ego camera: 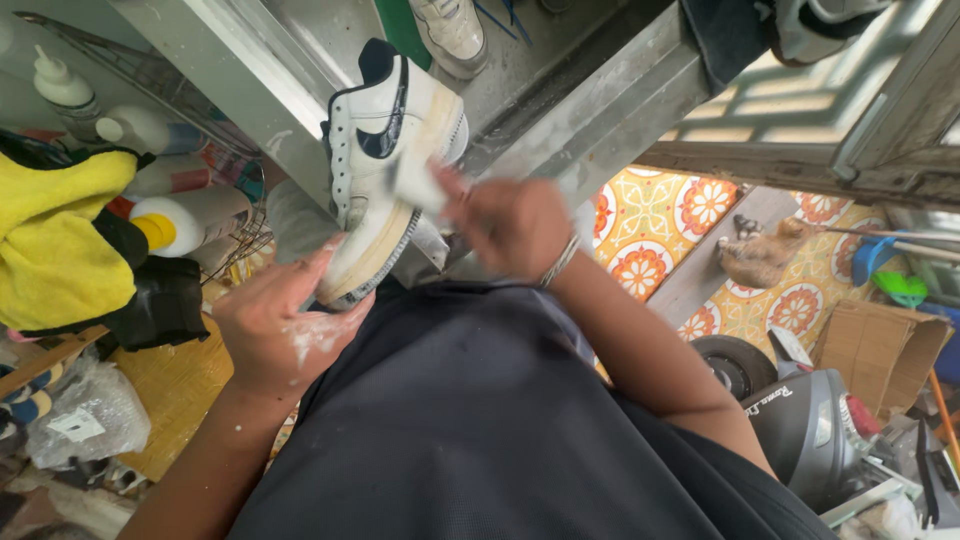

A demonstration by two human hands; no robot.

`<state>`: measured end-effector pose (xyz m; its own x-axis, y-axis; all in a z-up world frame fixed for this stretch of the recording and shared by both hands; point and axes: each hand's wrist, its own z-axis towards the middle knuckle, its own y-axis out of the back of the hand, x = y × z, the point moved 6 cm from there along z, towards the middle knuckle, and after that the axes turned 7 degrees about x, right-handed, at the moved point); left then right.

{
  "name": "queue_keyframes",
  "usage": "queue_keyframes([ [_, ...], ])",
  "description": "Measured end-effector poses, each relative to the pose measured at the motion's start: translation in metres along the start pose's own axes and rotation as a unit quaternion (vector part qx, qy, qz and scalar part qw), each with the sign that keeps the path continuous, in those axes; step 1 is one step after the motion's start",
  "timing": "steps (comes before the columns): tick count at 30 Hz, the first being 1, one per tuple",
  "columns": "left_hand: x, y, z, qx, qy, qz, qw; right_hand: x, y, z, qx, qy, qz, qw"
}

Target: The person scrubs a white and black sneaker with a brush and soapy water, focusing on the upper, sides, and sole. They then rinse the shoe under a running tap to remove the soap and dirt.

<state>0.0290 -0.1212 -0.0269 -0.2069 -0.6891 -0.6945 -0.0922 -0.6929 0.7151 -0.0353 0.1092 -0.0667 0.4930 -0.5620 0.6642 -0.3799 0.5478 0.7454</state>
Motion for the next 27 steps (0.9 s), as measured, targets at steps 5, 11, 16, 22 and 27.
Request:
queue_keyframes([
  [5, 0.005, 0.011, -0.004, 0.010, 0.031, -0.002, 0.999, -0.034, -0.003, 0.005, -0.013, -0.053, -0.057, 0.997],
  [11, 0.026, 0.034, 0.008, 0.090, -0.029, -0.018, 0.995, -0.122, 0.016, 0.019, -0.112, -0.190, 0.092, 0.971],
  [16, 0.057, 0.034, 0.032, -0.004, -0.062, 0.153, 0.986, -0.098, -0.053, 0.037, 0.108, -0.157, 0.387, 0.902],
  [22, 0.063, 0.007, 0.043, -0.067, 0.128, -0.071, 0.987, -0.025, -0.049, 0.030, 0.095, -0.166, 0.233, 0.953],
  [27, 0.007, -0.006, 0.034, -0.057, -0.003, -0.104, 0.993, 0.038, -0.027, 0.035, -0.007, -0.127, 0.140, 0.982],
])
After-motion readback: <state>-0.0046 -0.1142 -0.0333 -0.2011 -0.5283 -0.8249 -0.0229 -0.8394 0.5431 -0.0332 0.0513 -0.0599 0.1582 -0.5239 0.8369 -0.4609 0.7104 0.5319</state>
